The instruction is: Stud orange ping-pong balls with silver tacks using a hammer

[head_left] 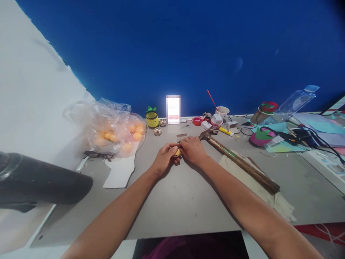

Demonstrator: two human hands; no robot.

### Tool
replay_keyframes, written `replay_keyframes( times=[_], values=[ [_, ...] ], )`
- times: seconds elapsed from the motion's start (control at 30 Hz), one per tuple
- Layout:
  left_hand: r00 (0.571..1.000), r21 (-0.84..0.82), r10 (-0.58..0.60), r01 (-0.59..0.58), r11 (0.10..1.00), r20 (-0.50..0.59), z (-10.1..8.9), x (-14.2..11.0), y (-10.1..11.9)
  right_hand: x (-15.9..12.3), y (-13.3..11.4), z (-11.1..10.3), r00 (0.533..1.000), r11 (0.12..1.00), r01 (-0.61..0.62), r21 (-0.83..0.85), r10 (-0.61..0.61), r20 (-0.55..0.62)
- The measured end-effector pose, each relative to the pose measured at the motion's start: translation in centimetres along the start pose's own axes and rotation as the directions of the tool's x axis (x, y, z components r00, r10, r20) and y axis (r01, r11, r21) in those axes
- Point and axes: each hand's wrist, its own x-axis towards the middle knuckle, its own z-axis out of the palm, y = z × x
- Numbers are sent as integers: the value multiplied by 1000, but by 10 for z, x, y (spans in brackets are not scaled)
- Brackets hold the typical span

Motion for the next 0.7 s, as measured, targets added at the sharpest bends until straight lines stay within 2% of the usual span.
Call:
replay_keyframes(
  times=[0.37,0.53,0.7],
  values=[
    [1000,-11,-10,10,1000,-7,1,0,0,-1,3,-4,997,998,-51,30,53,-55],
    [1000,5,-21,21,1000,-16,1,0,1,1,5,2,997,997,-28,66,33,-70],
    [1000,21,-23,24,1000,-16,0,0,1,6,9,11,991,984,-15,178,38,-126]
  ],
)
